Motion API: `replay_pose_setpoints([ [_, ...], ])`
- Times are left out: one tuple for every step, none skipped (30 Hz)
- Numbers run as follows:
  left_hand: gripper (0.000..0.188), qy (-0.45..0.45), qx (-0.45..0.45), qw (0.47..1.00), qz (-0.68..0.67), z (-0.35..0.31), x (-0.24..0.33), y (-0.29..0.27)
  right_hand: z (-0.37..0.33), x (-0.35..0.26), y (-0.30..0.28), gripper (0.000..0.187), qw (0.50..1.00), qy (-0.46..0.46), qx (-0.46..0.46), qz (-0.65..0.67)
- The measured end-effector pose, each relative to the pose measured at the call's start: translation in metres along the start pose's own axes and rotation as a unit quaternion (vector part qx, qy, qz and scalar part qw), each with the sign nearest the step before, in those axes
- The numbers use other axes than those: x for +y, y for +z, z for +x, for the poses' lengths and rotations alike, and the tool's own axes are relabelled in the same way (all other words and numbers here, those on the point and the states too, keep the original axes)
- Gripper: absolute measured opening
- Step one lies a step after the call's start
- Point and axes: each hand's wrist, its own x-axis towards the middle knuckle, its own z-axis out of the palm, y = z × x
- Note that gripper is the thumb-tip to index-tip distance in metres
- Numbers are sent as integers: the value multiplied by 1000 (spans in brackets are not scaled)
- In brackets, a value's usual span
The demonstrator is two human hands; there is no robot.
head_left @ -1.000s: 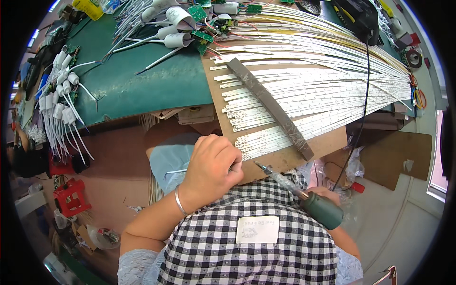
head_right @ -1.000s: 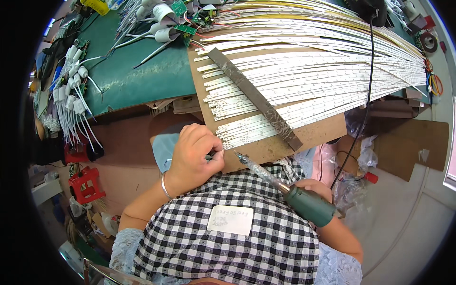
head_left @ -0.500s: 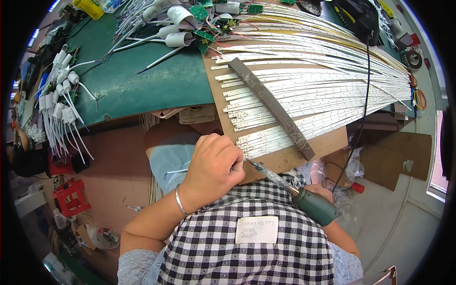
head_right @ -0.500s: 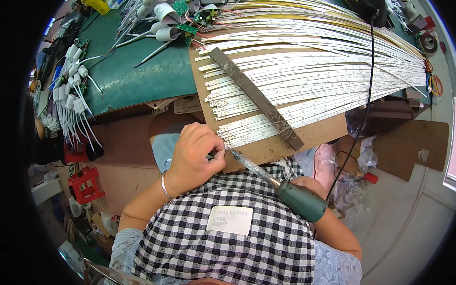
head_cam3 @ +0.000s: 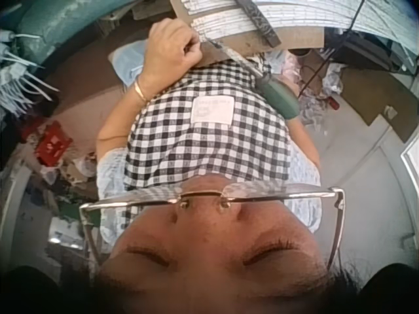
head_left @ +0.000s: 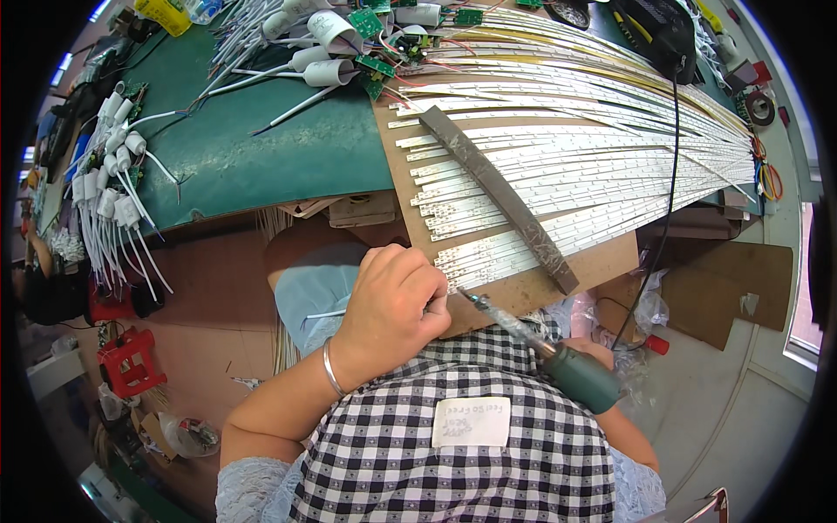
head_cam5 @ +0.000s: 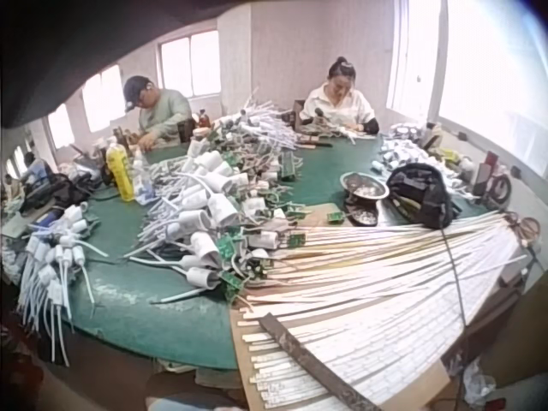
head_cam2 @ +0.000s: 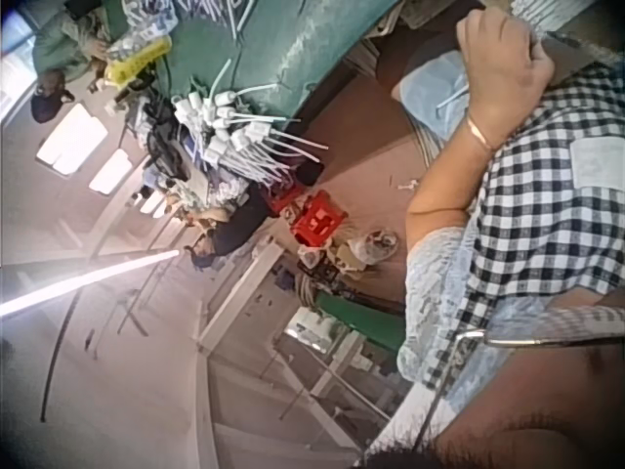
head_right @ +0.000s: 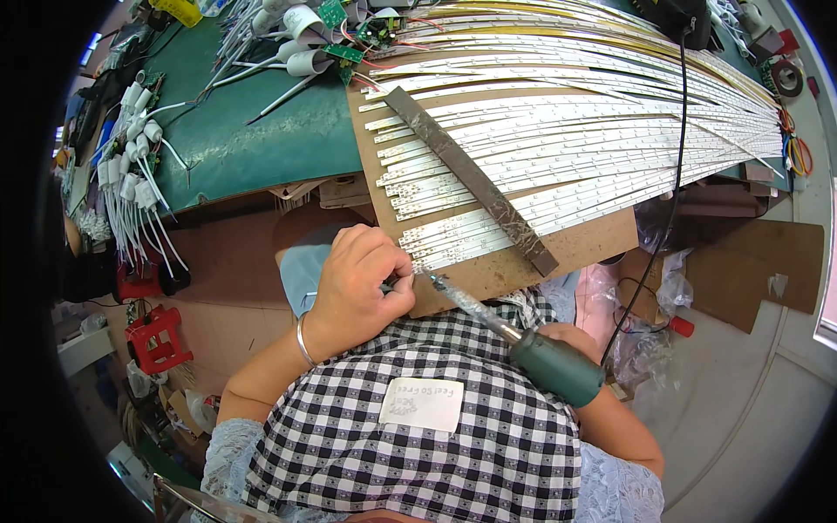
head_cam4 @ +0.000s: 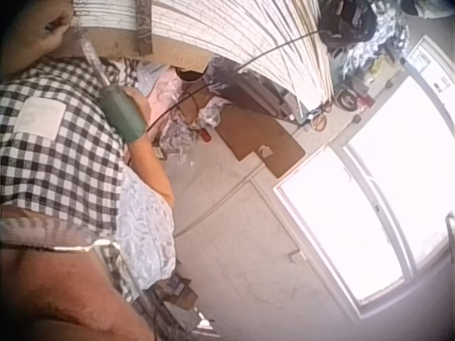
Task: The person arranges multiple white LED light strips on a cardboard sheet and then uses a soldering iron to attach wires to the ends of the strips. The person handles the strips and the soldering iron with both hands, focusing on the connection points.
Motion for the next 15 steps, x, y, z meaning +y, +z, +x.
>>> replay_pose_setpoints([
  [20, 0, -1, 1000, -2, 0, 0, 0, 0, -2, 1, 20, 1000, -1, 18, -1],
  [20, -1, -1, 1000, -3, 1, 0, 0, 0, -4, 2, 21, 999, -3, 35, -3],
  [20, -2, -2, 1000, -4, 1, 1, 0, 0, 1, 8, 23, 996, -44, 71, -7],
  [20, -1, -2, 1000, -5, 1, 1, 0, -1, 4, 11, 26, 990, -86, 107, -11],
  [20, -1, -1, 1000, -4, 1, 1, 0, -1, 4, 11, 27, 990, -86, 107, -13],
  [20, -1, -1, 1000, -4, 1, 1, 0, 0, 3, 10, 28, 991, -85, 107, -15],
  [20, -2, -1, 1000, -4, 1, 1, 0, 0, 2, 10, 29, 991, -83, 106, -18],
  [19, -3, -1, 1000, -4, 1, 1, 0, -1, 2, 9, 29, 991, -78, 106, -14],
  [19, -5, -1, 1000, -5, 1, 1, 0, -2, 3, 8, 29, 992, -74, 106, -11],
  [19, -7, 0, 1000, -4, 1, 1, 0, 0, 1, 9, 30, 992, -70, 105, -7],
  [19, -8, 0, 1000, -4, 1, 1, 0, 3, -5, 9, 29, 993, -45, 104, 40],
  [19, -9, 0, 1000, -3, 0, 1, 1, 8, -14, 10, 29, 991, -21, 103, 86],
  [19, -9, 0, 1000, -4, 0, 1, 1, 10, -17, 11, 31, 989, -11, 113, 96],
  [19, -8, -1, 1000, -3, 1, 1, 1, 13, -21, 13, 33, 987, -1, 124, 107],
  [19, -6, -3, 1000, -3, 1, 1, 0, 14, -21, 14, 36, 986, -5, 145, 82],
])
